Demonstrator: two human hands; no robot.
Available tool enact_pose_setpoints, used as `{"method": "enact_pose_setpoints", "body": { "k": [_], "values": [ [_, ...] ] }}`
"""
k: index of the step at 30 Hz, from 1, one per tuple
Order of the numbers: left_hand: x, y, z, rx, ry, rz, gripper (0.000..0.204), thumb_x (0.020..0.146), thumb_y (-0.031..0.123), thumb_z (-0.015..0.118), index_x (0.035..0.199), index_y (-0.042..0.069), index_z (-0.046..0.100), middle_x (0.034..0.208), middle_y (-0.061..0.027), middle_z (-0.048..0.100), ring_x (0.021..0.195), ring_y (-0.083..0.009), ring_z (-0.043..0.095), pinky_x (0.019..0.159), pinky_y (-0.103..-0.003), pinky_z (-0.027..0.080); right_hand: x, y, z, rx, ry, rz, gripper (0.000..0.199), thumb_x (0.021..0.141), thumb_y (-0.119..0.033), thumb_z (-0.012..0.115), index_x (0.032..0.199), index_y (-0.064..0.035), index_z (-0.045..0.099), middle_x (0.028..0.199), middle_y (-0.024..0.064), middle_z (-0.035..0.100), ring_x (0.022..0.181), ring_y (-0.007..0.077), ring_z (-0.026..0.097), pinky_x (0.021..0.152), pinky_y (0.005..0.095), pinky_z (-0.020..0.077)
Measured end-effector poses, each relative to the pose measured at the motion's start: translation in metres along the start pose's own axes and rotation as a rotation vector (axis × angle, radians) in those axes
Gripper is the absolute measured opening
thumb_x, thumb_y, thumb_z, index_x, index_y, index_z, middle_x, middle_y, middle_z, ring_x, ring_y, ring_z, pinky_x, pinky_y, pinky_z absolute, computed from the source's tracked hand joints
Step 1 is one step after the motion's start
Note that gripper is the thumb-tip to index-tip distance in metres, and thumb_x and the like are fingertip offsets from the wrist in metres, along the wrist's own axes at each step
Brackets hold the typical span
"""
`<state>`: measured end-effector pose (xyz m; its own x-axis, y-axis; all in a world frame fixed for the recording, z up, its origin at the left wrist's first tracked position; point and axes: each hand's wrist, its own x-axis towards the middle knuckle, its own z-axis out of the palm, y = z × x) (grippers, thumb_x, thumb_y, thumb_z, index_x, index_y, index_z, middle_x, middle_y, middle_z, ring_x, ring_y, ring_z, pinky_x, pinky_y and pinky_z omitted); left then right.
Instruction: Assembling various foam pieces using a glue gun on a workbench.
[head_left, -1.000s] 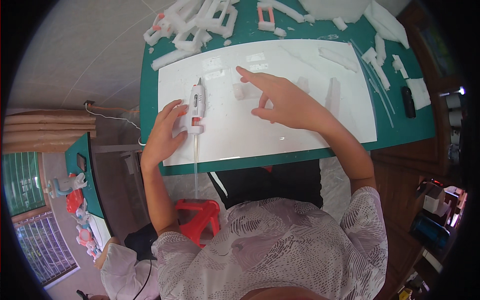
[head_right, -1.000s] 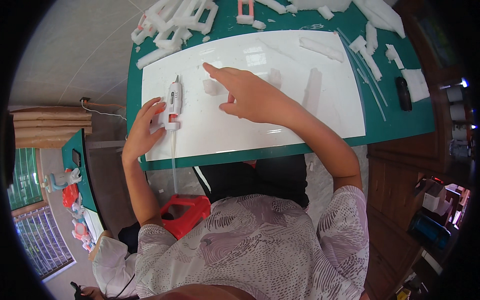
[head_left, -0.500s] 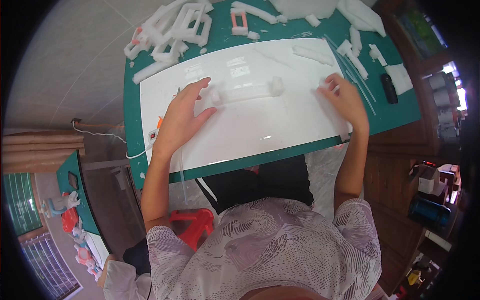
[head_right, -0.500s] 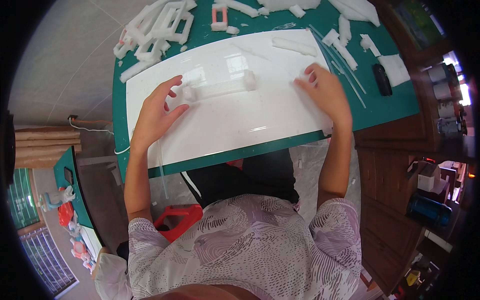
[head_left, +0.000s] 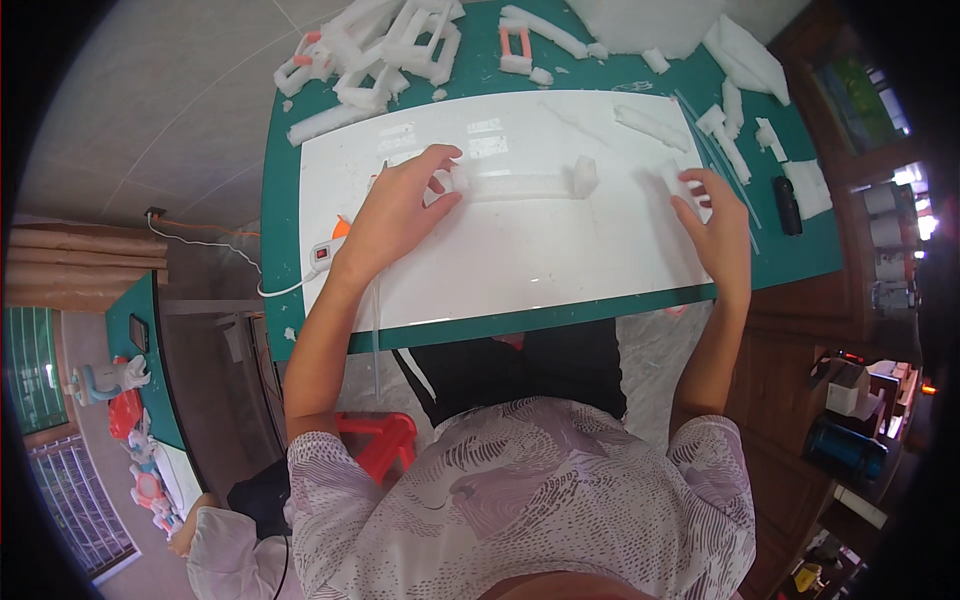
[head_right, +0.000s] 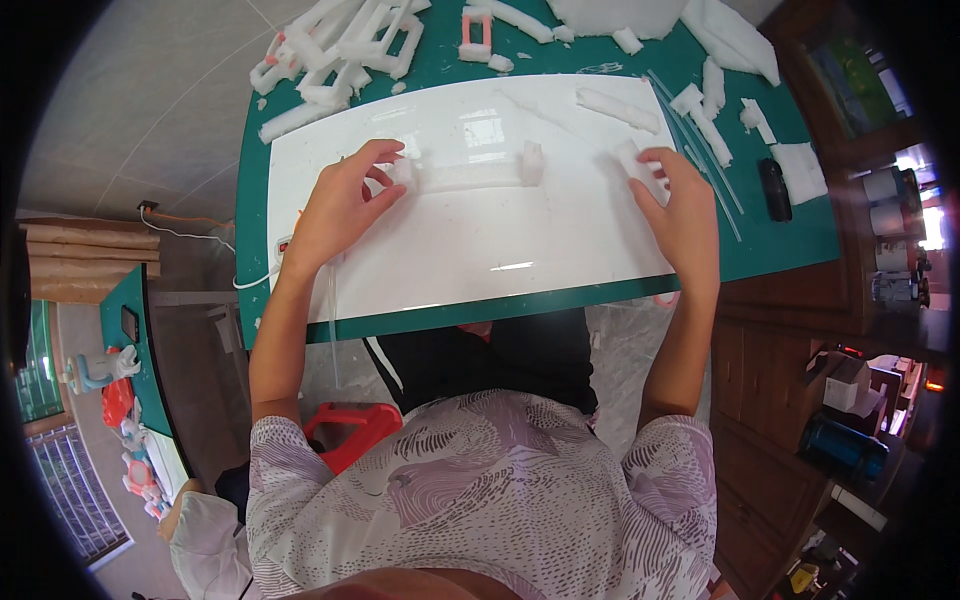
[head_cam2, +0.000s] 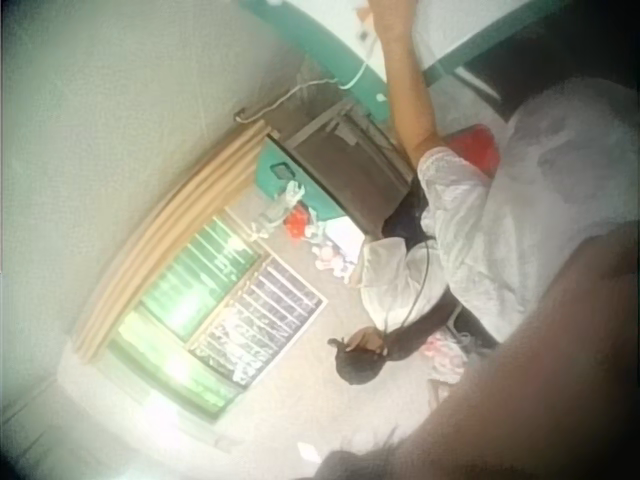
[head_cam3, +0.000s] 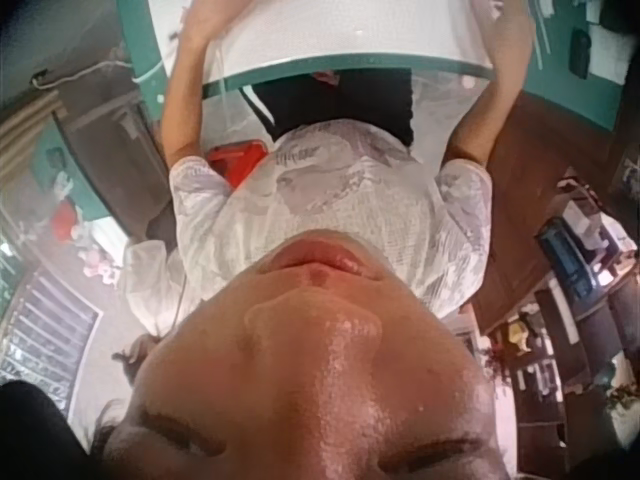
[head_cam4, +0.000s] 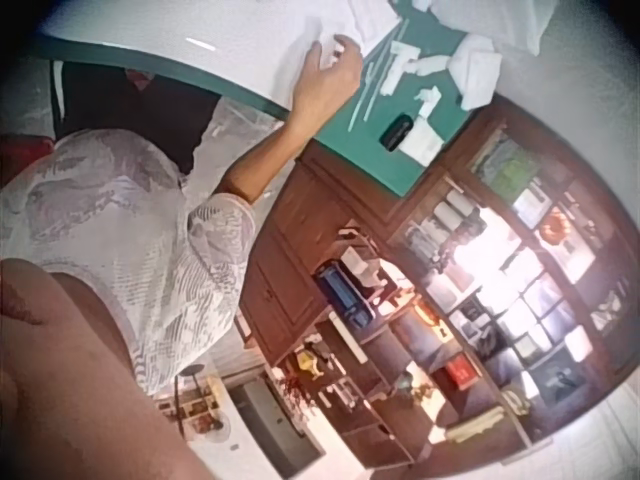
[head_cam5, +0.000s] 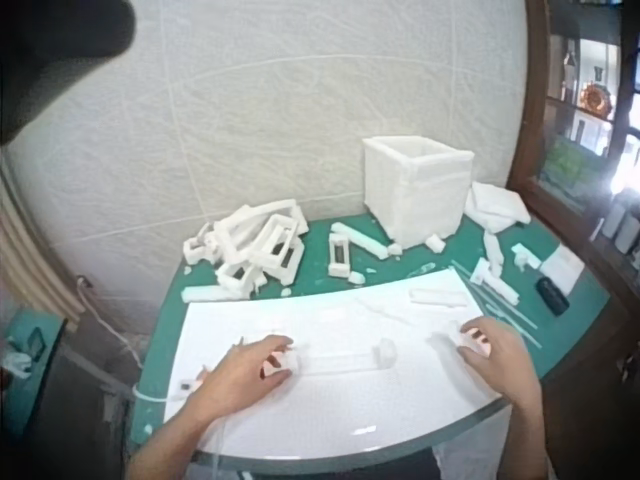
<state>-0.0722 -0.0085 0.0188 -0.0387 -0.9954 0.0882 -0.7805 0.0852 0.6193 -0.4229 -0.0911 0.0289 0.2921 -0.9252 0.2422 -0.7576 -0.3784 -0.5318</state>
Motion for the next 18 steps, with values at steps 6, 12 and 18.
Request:
{"method": "enact_pose_setpoints", "body": {
  "k": [6,12,18],
  "values": [
    [-0.001,-0.005,0.002,-0.040,0.026,0.067,0.046,0.082,0.006,0.071,0.124,0.009,0.054,0.111,-0.0131,0.067,0.081,-0.0198,0.068,0.063,-0.027,0.052,0.023,-0.074,0.028,0.140,-0.127,-0.604,0.024,0.080,-0.008,0.071,0.103,-0.0047,0.066,0.110,0.0087,0.067,0.103,0.0283,0.060,0.091,0.0365,0.0478],
    [-0.001,-0.003,0.004,-0.054,0.043,0.053,0.049,0.082,0.006,0.071,0.127,0.010,0.052,0.111,-0.0141,0.067,0.082,-0.0203,0.069,0.065,-0.029,0.054,0.047,-0.111,0.072,0.096,-0.322,-0.779,0.021,0.083,-0.009,0.068,0.103,-0.0052,0.067,0.113,0.0082,0.065,0.106,0.0268,0.057,0.094,0.0364,0.0459],
    [-0.004,-0.005,0.005,-0.088,0.033,0.041,0.049,0.083,0.006,0.070,0.128,0.010,0.051,0.111,-0.0138,0.067,0.082,-0.0210,0.068,0.069,-0.029,0.055,0.052,-0.114,0.086,0.086,-0.341,-0.761,0.021,0.084,-0.008,0.067,0.104,-0.0052,0.067,0.113,0.0086,0.066,0.107,0.0265,0.057,0.094,0.0365,0.0464]
  ]
}}
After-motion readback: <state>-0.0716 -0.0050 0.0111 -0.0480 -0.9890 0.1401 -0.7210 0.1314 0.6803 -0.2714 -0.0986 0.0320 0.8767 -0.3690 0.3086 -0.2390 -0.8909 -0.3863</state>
